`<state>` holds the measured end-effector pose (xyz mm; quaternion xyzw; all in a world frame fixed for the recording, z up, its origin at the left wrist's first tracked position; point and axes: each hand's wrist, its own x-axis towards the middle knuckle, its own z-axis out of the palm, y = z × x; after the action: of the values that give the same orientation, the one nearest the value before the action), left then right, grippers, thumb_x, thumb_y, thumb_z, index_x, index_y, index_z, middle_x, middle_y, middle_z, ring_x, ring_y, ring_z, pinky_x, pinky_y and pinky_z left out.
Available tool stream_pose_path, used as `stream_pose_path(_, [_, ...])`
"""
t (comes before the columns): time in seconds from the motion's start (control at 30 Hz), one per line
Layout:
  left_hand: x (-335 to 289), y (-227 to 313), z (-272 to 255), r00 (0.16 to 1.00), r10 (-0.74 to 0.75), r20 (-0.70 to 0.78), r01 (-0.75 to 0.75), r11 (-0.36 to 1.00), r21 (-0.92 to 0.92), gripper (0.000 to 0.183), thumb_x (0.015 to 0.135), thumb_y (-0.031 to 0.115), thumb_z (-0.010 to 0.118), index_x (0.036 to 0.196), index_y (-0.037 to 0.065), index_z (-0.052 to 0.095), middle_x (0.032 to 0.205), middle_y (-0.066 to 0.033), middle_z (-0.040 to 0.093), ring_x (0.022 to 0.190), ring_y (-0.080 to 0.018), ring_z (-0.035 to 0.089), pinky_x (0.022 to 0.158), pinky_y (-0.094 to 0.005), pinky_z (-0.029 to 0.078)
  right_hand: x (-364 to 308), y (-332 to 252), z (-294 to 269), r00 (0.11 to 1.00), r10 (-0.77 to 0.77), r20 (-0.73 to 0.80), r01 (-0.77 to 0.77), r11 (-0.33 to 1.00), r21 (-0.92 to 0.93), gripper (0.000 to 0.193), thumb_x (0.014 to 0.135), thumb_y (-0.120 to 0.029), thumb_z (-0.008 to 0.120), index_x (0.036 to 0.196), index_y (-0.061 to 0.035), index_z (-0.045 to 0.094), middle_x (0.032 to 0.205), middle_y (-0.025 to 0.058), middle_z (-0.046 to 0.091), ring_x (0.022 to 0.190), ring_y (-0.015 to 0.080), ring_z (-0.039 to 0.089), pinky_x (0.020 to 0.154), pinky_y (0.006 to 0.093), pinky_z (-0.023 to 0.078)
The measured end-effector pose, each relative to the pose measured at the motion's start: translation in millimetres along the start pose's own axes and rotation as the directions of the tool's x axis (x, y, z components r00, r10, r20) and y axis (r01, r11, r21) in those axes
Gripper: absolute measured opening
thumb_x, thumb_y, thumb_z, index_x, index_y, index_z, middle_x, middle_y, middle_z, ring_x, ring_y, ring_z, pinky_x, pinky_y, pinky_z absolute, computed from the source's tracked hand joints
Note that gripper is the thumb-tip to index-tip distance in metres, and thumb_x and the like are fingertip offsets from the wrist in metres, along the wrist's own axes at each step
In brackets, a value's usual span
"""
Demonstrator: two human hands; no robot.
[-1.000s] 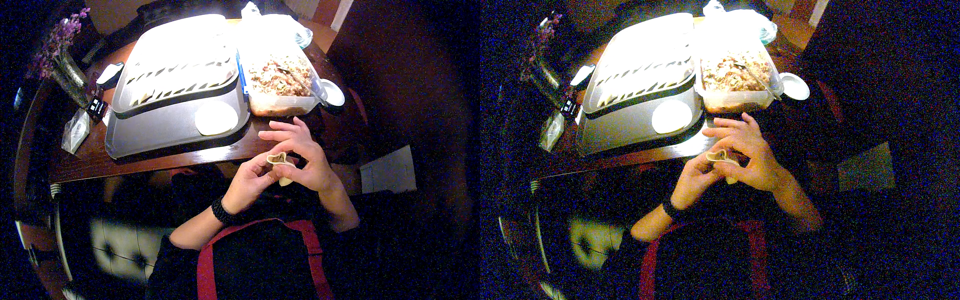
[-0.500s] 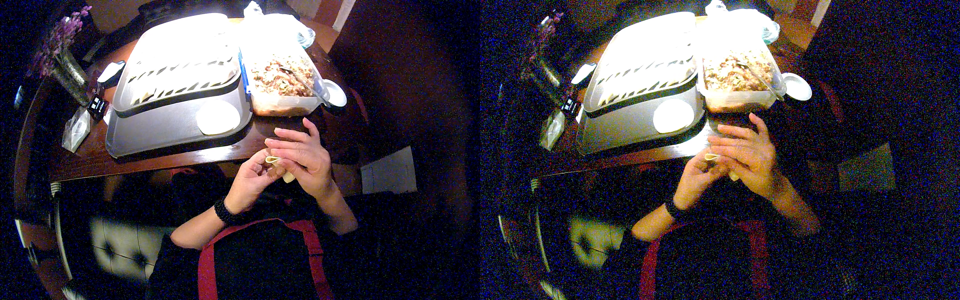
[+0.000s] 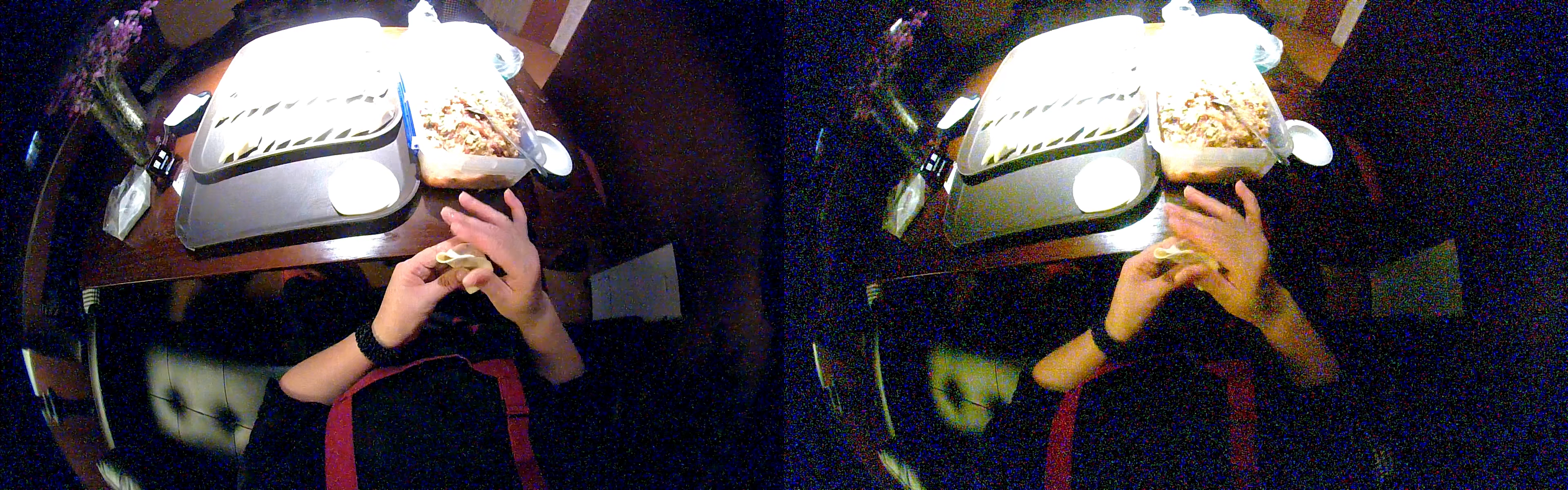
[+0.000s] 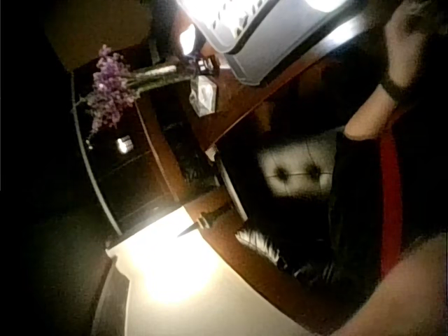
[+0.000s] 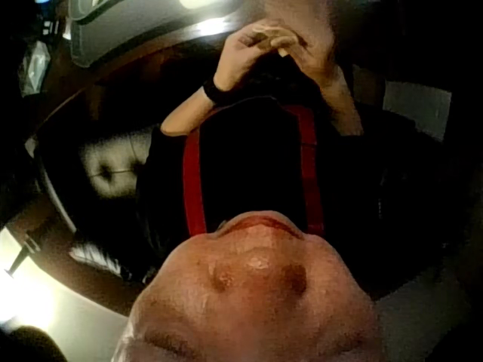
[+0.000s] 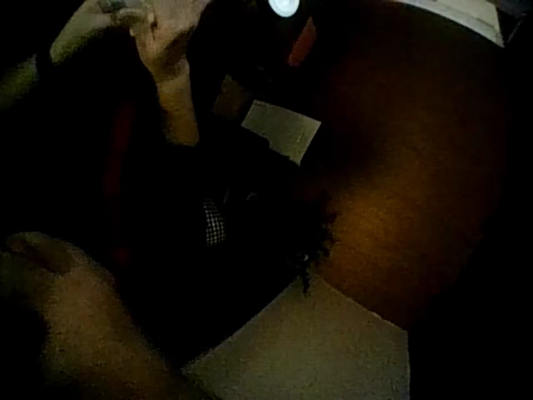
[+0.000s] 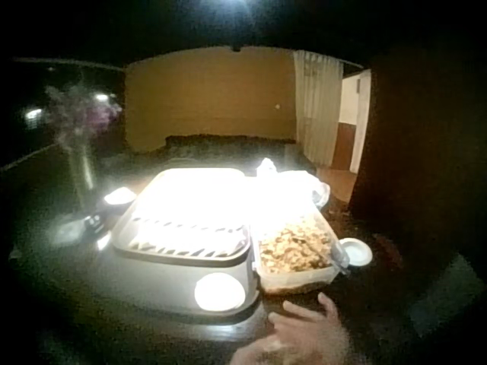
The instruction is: The person prepares dumplings by placing meat filling onto a dough wrapper with a spoon and folding the edges together. They arrange the finished dumplings in rows on a tray.
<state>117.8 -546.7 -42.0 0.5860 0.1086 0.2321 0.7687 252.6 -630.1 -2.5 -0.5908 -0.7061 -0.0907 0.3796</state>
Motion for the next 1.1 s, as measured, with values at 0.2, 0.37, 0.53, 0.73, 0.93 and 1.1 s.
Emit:
stream_pose_path(0.2, [-2.8, -11.3, -1.4, 0.998, 0.064, -0.007, -0.063, 0.994, 0.094, 0.024, 0.085, 0.010, 0.060, 0.107, 0.000, 0.058, 0.098, -0.0026, 0.062, 0.089, -0.0081, 0.055, 0.080, -0.0243, 0.046, 9.2, -2.4, -7.5, 0.987, -0.015, 0.163, 0.007, 0.999, 0.047, 0.027, 0.080, -0.027, 0.062, 0.102, -0.0116, 0.063, 0.113, 0.0025, 0.061, 0.118, 0.0224, 0.047, 0.105, 0.0509, 0.012])
stream_pose_path(0.37, [-2.8, -13.2, -2.2, 0.998, 0.068, -0.012, -0.065, 0.985, 0.158, 0.023, 0.084, 0.010, 0.062, 0.104, 0.000, 0.059, 0.094, -0.0015, 0.063, 0.086, -0.0074, 0.055, 0.077, -0.0244, 0.046, 8.0, -0.5, 2.8, 0.992, -0.120, 0.031, 0.120, 0.993, -0.004, 0.003, 0.079, -0.015, 0.060, 0.078, -0.0133, 0.058, 0.093, 0.0015, 0.067, 0.094, 0.0207, 0.063, 0.104, 0.0528, 0.022])
stream_pose_path(0.53, [-0.9, -16.7, -2.9, 0.996, 0.090, -0.027, -0.085, 0.985, 0.149, 0.023, 0.083, 0.011, 0.063, 0.104, 0.000, 0.059, 0.093, -0.0026, 0.064, 0.085, -0.0077, 0.056, 0.076, -0.0246, 0.047, 7.4, -0.3, 5.1, 0.992, -0.120, 0.042, 0.123, 0.990, -0.072, 0.007, 0.079, -0.017, 0.059, 0.082, -0.0113, 0.061, 0.094, 0.0012, 0.067, 0.105, 0.0217, 0.057, 0.105, 0.0518, 0.018])
stream_pose_path(0.73, [-0.7, -12.8, -5.1, 0.997, 0.071, -0.026, -0.064, 0.973, 0.224, 0.026, 0.082, 0.011, 0.063, 0.105, -0.001, 0.058, 0.096, -0.0061, 0.065, 0.084, -0.0089, 0.057, 0.076, -0.0252, 0.047, 11.9, 2.3, -2.3, 0.981, -0.139, 0.138, 0.141, 0.990, -0.003, 0.015, 0.078, -0.020, 0.061, 0.088, -0.0090, 0.064, 0.106, 0.0048, 0.064, 0.114, 0.0252, 0.051, 0.107, 0.0490, 0.014])
stream_pose_path(0.93, [1.4, -16.9, -4.5, 0.994, 0.100, -0.043, -0.086, 0.963, 0.257, 0.026, 0.082, 0.008, 0.063, 0.106, -0.001, 0.057, 0.097, -0.0053, 0.064, 0.084, -0.0090, 0.057, 0.077, -0.0251, 0.047, 13.2, 1.9, 3.1, 0.989, -0.103, 0.105, 0.103, 0.995, 0.005, 0.016, 0.079, -0.020, 0.060, 0.089, -0.0091, 0.066, 0.106, 0.0042, 0.065, 0.116, 0.0251, 0.050, 0.107, 0.0471, 0.013])
stream_pose_path(1.1, [0.1, -13.7, -3.0, 0.999, -0.011, -0.042, 0.014, 0.996, 0.093, 0.026, 0.082, 0.007, 0.062, 0.106, -0.002, 0.057, 0.098, -0.0047, 0.064, 0.086, -0.0088, 0.057, 0.078, -0.0247, 0.046, 9.2, 10.3, -3.8, 0.979, -0.117, 0.165, 0.108, 0.992, 0.061, 0.018, 0.080, -0.023, 0.059, 0.089, -0.0105, 0.067, 0.110, 0.0051, 0.063, 0.118, 0.0255, 0.048, 0.107, 0.0470, 0.013])
